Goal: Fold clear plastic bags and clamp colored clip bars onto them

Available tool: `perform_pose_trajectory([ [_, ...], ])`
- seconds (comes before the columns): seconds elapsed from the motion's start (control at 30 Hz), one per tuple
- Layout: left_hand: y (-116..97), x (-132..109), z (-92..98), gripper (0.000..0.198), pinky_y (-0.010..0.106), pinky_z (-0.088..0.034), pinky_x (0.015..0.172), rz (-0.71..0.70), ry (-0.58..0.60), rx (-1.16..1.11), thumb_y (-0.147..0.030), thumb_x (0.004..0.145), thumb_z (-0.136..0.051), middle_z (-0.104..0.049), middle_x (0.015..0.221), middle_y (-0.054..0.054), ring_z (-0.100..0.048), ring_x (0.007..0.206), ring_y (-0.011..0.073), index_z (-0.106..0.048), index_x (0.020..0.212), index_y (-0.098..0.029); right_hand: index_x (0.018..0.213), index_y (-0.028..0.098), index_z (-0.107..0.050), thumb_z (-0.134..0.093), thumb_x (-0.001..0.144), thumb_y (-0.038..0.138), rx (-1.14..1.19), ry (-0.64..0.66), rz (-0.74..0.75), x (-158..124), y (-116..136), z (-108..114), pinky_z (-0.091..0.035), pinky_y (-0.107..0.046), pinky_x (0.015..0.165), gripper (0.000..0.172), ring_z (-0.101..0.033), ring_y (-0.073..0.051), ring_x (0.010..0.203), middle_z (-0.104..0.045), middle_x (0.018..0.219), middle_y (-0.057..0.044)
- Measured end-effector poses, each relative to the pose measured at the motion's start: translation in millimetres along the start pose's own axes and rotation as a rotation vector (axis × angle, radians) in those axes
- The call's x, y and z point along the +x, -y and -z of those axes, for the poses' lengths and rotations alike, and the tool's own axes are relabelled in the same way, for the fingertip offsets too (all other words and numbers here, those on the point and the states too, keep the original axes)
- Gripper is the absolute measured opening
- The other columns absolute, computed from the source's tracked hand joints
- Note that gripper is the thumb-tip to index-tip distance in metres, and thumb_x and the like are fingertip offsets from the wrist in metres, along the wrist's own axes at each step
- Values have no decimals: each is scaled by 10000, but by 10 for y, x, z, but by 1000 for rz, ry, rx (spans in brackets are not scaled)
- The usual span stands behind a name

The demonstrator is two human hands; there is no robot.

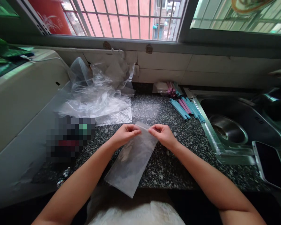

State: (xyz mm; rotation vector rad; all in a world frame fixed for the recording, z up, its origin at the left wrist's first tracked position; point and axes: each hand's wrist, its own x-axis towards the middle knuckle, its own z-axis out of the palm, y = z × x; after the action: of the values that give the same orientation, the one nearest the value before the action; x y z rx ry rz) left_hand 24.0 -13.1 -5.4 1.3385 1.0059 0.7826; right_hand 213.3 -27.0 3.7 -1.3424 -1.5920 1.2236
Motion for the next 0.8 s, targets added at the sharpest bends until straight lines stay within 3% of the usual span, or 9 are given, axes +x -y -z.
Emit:
perform_pose_trajectory([
  [0.17,-77,-11,47,264,227,-372,548,-48,-126,-26,-391,589,-670,-543,556,-13,-446,556,88,-601,594,-136,600,162,-556,-641,621,512,63,-26,-23,29,-41,89,-350,-236,543,360,-423,-97,554,-495,560,28],
  [0.37,-60,-19,38,302,214,-307,503,-37,-105,-27,-434,619,-629,-455,527,-42,-371,514,66,-547,583,-146,586,163,-542,-647,641,473,68,-77,32,18,-59,68,-331,-237,541,332,-393,-89,547,-457,555,36],
  [0.5,-28,-10,61,324,211,-276,497,3,-31,32,-457,638,-611,-438,523,-50,-343,494,58,-550,603,-140,595,160,-562,-660,632,473,77,-112,9,27,-57,94,-345,-241,560,329,-416,-94,561,-492,572,28],
  [0.8,29,22,96,301,226,-325,559,25,-38,52,-424,625,-621,-545,579,-6,-433,554,89,-603,652,-124,646,159,-612,-656,631,490,32,-176,15,70,-140,168,-383,-258,602,334,-469,-114,588,-565,610,6],
])
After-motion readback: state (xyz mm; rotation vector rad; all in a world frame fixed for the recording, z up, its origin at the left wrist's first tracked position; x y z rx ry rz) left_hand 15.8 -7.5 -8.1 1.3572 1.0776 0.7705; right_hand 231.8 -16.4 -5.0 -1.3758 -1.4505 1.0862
